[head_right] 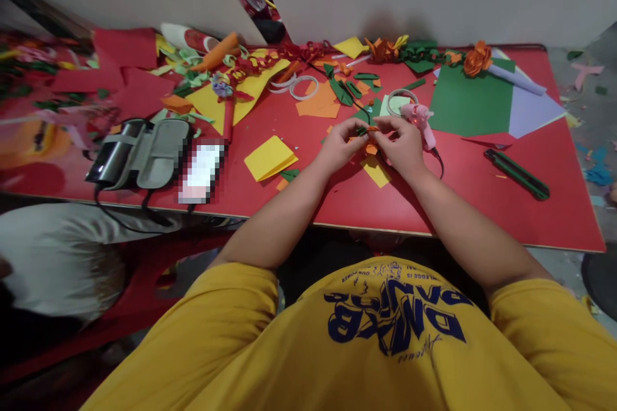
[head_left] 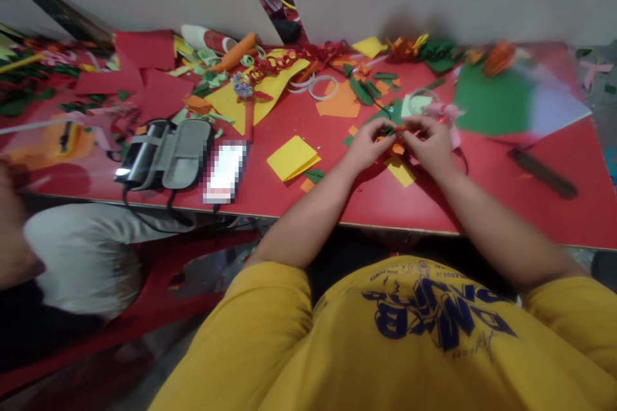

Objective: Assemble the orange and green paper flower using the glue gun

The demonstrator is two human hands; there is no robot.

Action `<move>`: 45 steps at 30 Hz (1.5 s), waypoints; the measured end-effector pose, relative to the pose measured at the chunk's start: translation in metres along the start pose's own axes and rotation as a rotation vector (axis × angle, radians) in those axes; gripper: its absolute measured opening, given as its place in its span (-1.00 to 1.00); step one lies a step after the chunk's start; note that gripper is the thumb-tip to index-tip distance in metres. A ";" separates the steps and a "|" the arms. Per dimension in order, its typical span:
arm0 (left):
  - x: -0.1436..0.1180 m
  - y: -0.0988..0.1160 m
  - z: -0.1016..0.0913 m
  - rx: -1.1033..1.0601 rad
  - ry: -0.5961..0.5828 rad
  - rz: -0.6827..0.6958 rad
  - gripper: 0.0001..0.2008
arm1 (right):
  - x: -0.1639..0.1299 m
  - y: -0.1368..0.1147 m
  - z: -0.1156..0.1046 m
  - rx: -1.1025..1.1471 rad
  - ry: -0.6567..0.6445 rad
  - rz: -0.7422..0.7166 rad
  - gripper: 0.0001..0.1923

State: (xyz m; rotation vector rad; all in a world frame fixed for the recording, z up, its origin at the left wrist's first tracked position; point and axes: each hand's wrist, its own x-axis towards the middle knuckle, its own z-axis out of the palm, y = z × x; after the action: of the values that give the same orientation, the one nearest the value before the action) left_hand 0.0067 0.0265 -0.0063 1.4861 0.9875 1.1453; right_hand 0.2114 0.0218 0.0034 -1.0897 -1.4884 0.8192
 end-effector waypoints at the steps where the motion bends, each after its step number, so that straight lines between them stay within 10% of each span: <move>1: -0.001 0.002 0.001 -0.059 -0.008 -0.046 -0.68 | 0.000 0.000 0.000 0.018 0.006 -0.014 -0.71; 12: 0.002 -0.002 -0.015 -0.430 -0.145 -0.198 -0.50 | 0.000 -0.015 -0.003 0.051 0.127 -0.131 -0.84; 20: -0.003 -0.022 -0.012 -0.246 -0.149 0.021 -0.25 | -0.004 -0.013 -0.001 -0.035 0.198 -0.166 -0.66; 45: -0.004 -0.011 -0.008 -0.145 0.037 0.019 -0.25 | -0.007 -0.030 -0.008 -0.222 0.042 -0.263 -0.90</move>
State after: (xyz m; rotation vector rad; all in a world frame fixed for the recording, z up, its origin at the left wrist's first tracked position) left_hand -0.0022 0.0268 -0.0172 1.3652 0.8976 1.2356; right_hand 0.2132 0.0042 0.0303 -1.0367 -1.6729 0.4539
